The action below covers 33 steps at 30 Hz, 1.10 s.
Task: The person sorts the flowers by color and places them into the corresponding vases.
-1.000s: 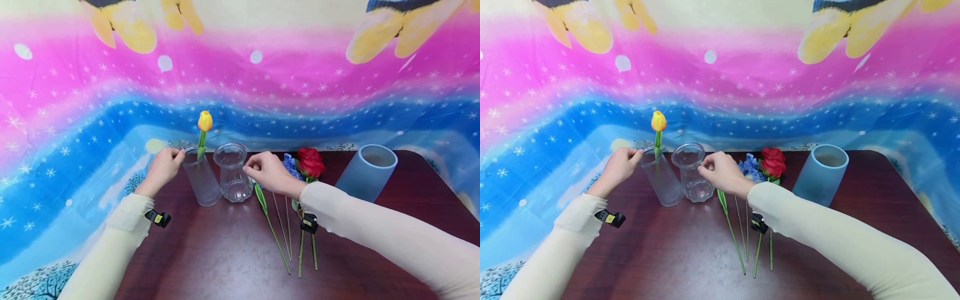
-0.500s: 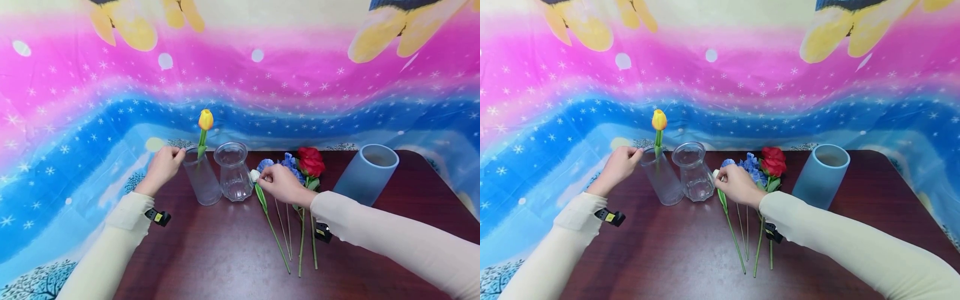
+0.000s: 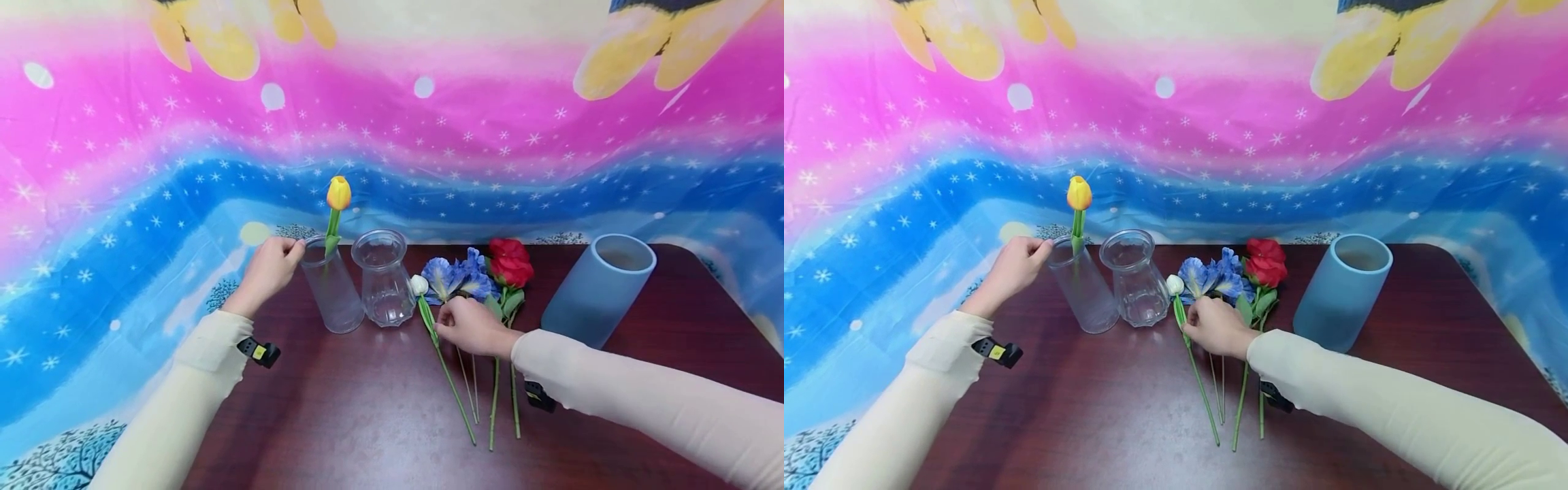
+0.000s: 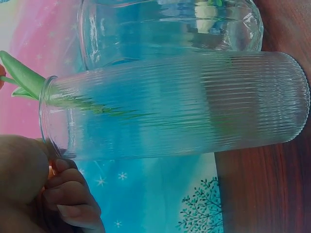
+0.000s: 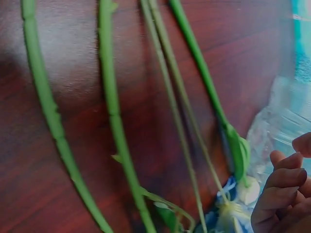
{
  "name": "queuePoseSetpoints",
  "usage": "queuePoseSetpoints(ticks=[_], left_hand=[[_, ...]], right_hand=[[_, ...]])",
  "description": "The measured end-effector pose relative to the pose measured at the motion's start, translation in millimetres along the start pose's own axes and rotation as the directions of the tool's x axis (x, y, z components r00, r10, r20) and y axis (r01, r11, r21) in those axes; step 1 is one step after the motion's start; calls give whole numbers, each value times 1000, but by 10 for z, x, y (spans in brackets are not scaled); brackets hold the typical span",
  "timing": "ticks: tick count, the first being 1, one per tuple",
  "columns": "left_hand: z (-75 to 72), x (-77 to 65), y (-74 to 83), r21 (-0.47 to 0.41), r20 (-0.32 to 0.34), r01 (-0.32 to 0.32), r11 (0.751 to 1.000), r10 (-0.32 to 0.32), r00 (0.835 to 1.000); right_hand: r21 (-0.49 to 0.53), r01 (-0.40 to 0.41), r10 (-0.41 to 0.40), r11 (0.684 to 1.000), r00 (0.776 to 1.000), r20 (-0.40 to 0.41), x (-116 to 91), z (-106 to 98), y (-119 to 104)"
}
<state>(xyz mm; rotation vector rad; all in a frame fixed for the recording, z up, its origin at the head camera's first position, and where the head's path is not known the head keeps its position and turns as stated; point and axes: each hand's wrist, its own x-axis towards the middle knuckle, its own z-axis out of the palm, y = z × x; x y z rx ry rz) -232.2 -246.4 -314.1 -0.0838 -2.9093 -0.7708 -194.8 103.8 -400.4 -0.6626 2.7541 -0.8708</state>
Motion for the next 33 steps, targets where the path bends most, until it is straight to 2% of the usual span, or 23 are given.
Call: queuePoseSetpoints(ticks=[4, 8, 15, 23, 33], left_hand=[[3, 2, 0, -8, 2, -1, 1000, 1, 1000], [15, 7, -21, -51, 16, -5, 999, 6, 1000], [11, 15, -37, -97, 25, -2, 995, 4, 1000], [8, 15, -33, -93, 23, 0, 996, 2, 1000], [11, -11, -13, -85, 14, 18, 996, -17, 1000]], right_hand=[[-14, -12, 12, 1000, 1000, 18, -34, 100, 43], [-27, -20, 21, 999, 999, 31, -47, 208, 85], [-71, -45, 48, 996, 998, 35, -45, 280, 95], [-96, -58, 62, 994, 997, 40, -47, 324, 67], [-116, -125, 135, 985, 987, 86, -52, 390, 74]])
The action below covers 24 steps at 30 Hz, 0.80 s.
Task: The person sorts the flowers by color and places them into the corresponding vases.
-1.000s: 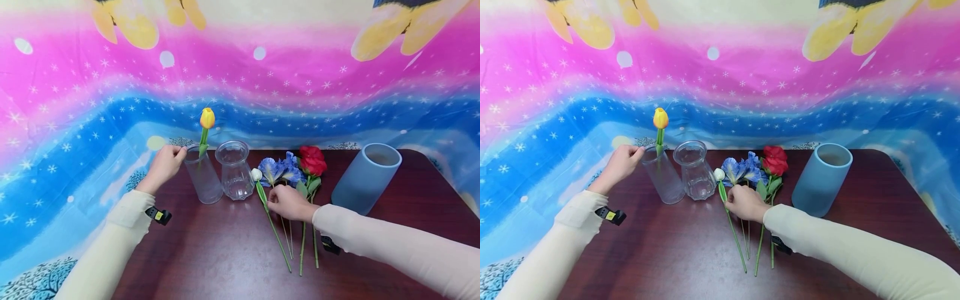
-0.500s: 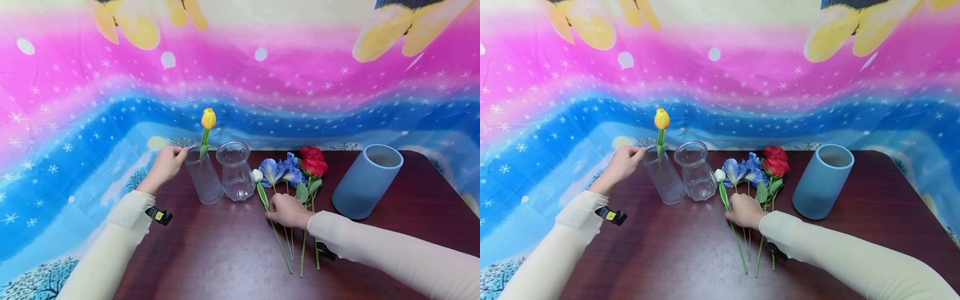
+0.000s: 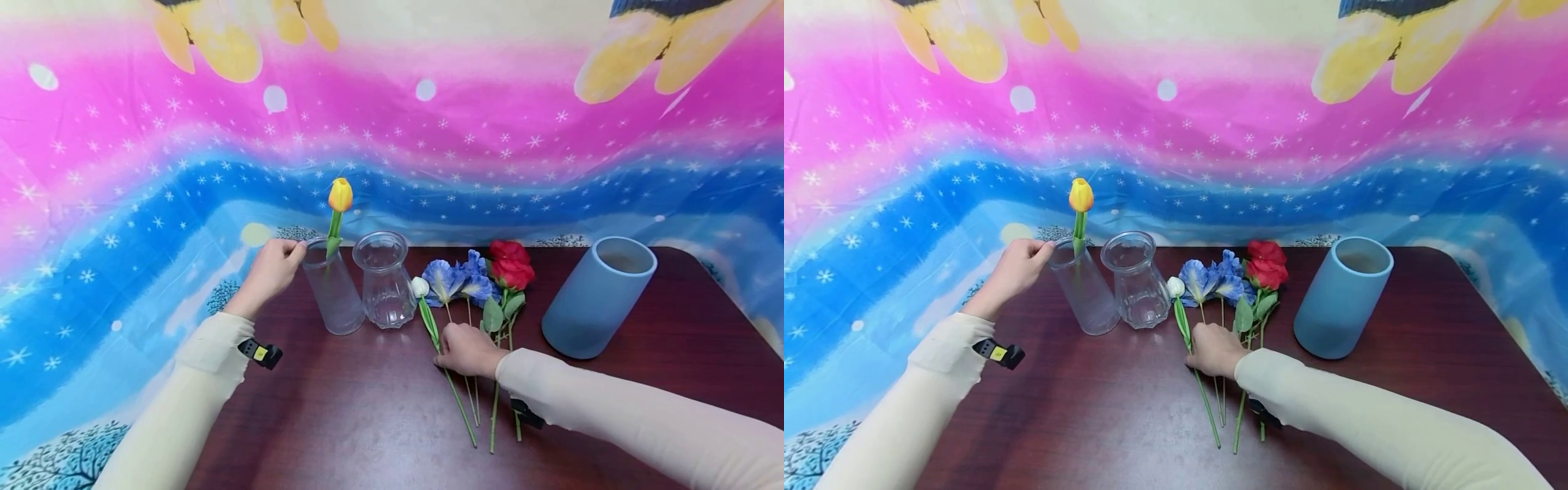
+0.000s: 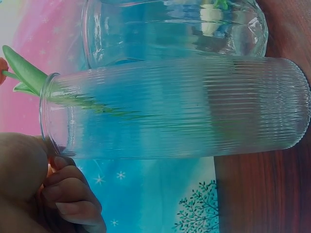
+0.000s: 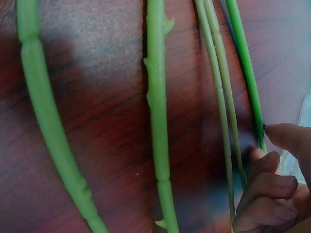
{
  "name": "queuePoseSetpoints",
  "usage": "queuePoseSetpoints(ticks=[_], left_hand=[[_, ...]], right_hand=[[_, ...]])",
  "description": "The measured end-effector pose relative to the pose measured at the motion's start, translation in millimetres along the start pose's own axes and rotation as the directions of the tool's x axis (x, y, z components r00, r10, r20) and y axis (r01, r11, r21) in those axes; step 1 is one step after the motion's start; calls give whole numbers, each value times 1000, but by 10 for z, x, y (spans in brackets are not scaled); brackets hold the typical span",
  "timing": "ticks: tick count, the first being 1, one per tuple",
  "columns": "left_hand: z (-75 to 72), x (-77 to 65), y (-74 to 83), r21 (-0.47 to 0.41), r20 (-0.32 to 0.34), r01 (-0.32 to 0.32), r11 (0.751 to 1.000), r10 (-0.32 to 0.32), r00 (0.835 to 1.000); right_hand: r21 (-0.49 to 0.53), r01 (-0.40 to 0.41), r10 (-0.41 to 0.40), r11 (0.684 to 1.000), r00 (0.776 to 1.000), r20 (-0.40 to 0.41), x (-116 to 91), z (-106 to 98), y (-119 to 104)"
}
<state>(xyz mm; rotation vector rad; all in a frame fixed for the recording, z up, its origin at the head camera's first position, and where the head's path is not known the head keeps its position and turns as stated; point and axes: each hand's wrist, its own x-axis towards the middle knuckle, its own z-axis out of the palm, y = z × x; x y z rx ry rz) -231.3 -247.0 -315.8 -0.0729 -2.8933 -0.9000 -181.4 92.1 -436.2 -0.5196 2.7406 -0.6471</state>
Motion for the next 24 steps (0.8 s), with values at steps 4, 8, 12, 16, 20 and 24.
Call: queuePoseSetpoints(ticks=[4, 8, 12, 16, 20, 24], left_hand=[[-1, 0, 2, 0, 2, 4, 1000, -4, 1000], [-1, -1, 5, -1, 4, 5, 1000, -5, 1000], [-1, -2, 3, -4, 3, 6, 1000, -6, 1000], [1, 0, -8, -11, -1, 5, 1000, -5, 1000], [10, 1, -7, -9, -6, -2, 1000, 2, 1000], [13, 2, -3, -8, -8, -4, 1000, 4, 1000]], right_hand=[[22, -1, 0, 1000, 1000, 26, -1, -1, -4], [37, -4, 2, 999, 998, 57, 4, -35, -22], [57, -3, -2, 998, 995, 96, 25, -76, -26], [89, 11, -22, 996, 992, 125, 48, -100, -16], [113, -2, -12, 994, 992, 129, 54, -102, -5], [145, -12, -4, 989, 994, 111, 46, -88, 17]])
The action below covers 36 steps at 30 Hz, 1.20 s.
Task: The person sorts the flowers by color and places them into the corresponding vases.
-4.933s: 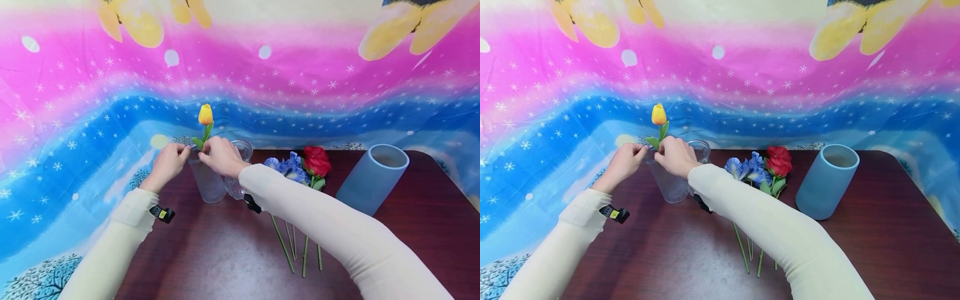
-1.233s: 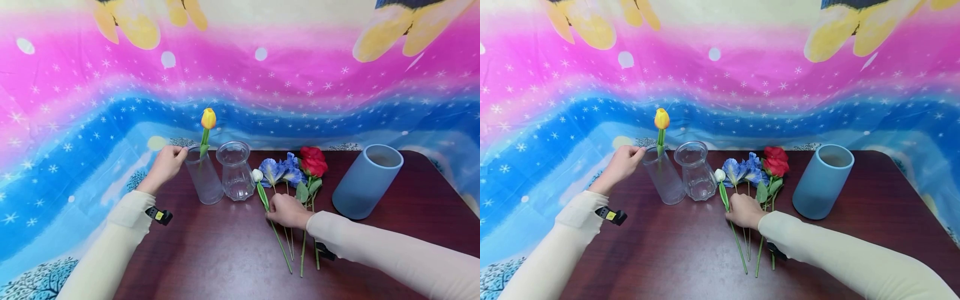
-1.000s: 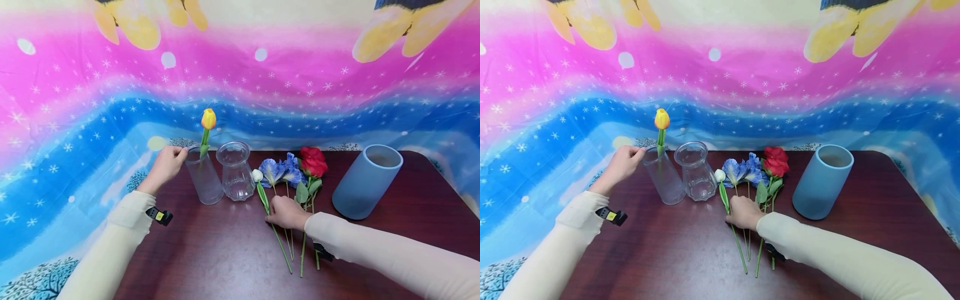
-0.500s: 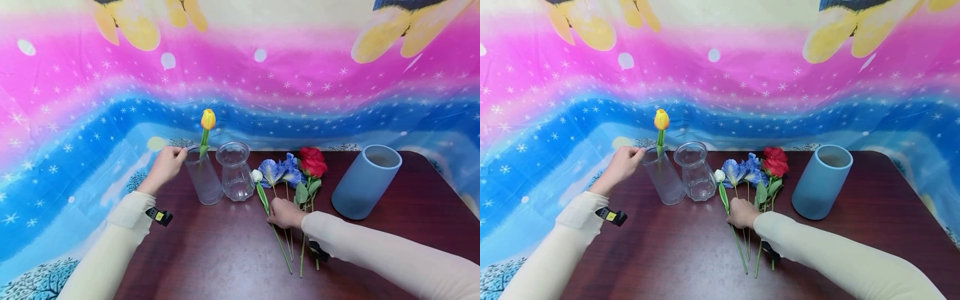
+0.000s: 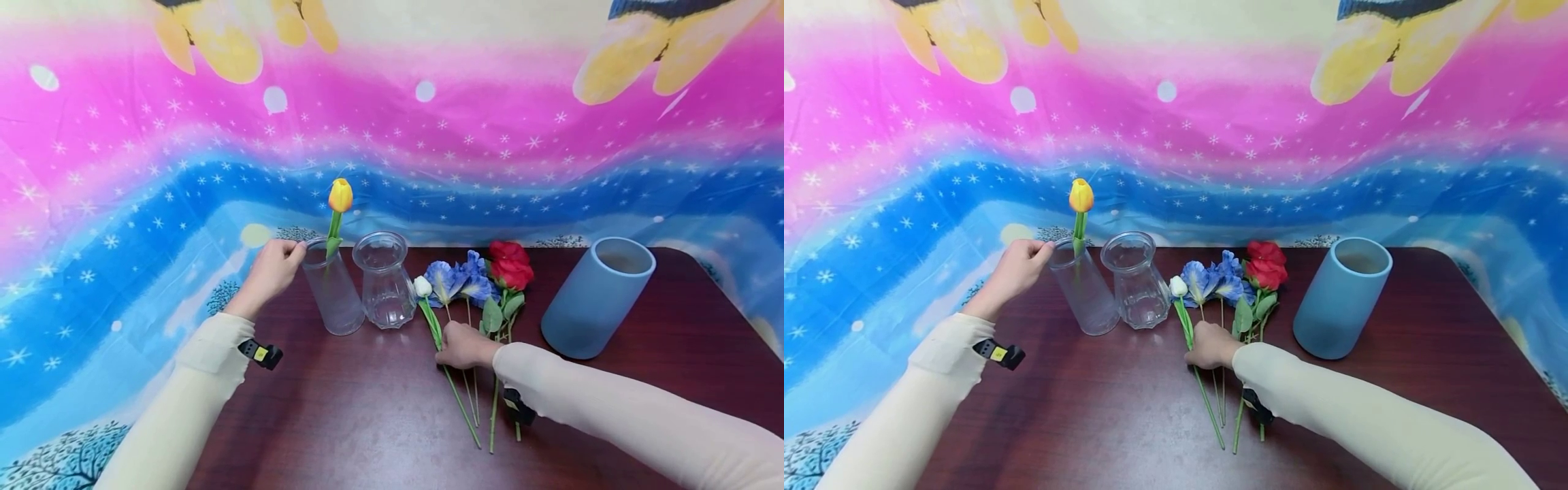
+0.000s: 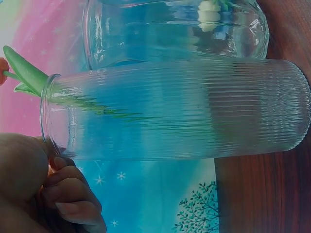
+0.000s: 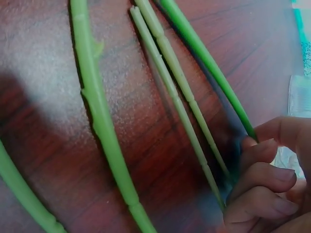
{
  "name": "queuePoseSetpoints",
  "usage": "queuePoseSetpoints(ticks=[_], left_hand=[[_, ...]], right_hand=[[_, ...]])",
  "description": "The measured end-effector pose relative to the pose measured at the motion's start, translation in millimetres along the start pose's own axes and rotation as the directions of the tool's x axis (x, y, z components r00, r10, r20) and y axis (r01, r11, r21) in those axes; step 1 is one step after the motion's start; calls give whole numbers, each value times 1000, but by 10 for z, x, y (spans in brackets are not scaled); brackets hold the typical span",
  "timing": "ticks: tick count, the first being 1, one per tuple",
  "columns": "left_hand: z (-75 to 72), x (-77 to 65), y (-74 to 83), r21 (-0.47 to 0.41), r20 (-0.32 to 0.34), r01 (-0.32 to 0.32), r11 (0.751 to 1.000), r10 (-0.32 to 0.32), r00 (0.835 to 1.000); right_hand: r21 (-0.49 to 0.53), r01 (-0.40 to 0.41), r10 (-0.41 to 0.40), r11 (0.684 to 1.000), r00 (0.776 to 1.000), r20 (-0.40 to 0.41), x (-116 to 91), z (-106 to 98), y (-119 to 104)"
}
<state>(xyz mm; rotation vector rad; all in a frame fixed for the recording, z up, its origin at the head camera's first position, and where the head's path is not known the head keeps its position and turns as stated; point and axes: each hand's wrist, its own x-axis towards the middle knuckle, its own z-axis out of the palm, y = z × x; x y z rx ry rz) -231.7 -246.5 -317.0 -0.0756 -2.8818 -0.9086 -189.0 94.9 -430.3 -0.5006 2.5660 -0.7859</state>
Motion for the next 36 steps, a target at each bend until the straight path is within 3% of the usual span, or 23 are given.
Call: queuePoseSetpoints(ticks=[9, 18, 25, 36], left_hand=[[-20, 4, 10, -8, 12, 4, 1000, -4, 1000], [-8, 23, 0, -4, 1, 2, 1000, -2, 1000], [-5, 25, -3, -18, 3, -8, 1000, 9, 1000], [-11, 4, -11, -18, 14, -8, 1000, 9, 1000]], right_hand=[[39, 88, -85, 995, 994, -72, 17, -40, -19], [8, 88, -86, 996, 989, -124, 32, -126, -89], [6, 136, -133, 991, 978, -163, 1, -204, -119], [73, 164, -147, 984, 970, -194, -5, -501, -284]])
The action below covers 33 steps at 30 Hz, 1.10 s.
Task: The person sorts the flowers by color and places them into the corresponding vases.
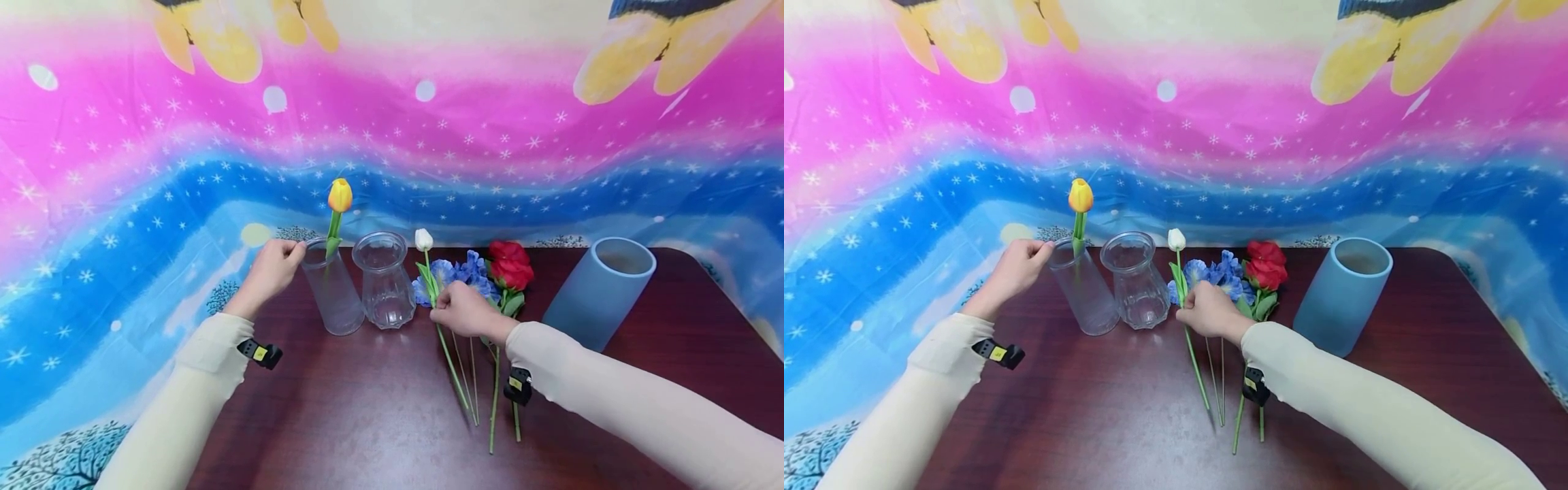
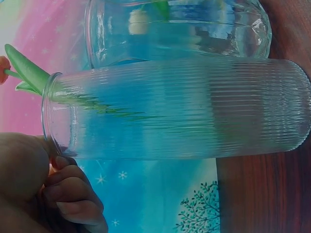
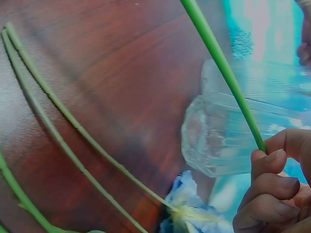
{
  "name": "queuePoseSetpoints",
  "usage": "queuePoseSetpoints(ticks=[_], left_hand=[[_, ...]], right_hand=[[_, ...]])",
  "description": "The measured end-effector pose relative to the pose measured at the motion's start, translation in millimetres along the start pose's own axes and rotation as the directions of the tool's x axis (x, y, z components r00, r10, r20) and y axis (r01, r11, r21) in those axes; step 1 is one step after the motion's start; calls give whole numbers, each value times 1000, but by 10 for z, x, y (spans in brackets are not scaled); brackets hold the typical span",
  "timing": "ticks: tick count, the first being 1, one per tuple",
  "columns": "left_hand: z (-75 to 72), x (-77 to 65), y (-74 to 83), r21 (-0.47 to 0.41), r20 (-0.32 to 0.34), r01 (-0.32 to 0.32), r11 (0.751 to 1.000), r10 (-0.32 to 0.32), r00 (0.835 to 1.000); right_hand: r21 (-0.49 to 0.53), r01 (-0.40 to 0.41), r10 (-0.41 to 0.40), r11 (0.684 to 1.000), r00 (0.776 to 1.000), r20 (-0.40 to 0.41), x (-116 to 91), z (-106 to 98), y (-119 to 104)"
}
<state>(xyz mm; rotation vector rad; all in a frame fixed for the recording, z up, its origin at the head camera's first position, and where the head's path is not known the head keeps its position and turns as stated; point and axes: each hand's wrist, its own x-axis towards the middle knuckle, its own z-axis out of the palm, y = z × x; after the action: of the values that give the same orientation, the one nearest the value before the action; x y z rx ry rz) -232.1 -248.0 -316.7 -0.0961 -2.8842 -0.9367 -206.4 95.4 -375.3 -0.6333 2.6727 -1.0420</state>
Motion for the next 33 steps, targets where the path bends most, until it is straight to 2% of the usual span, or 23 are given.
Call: queuePoseSetpoints(ticks=[6, 11, 26, 33], left_hand=[[0, 0, 3, 1, -3, 4, 1000, -4, 1000], [6, -4, 2, 6, -7, 12, 1000, -12, 1000], [10, 4, -2, 9, -5, -4, 1000, 4, 1000], [5, -2, 1, 14, -8, 3, 1000, -3, 1000]], right_hand=[[37, -64, 63, 997, 998, 18, 7, -116, -54], [47, -78, 78, 996, 997, 5, 3, -153, -58], [99, -24, 34, 995, 995, -99, -66, -226, -175], [129, 35, -16, 991, 989, -144, -81, -275, -253]])
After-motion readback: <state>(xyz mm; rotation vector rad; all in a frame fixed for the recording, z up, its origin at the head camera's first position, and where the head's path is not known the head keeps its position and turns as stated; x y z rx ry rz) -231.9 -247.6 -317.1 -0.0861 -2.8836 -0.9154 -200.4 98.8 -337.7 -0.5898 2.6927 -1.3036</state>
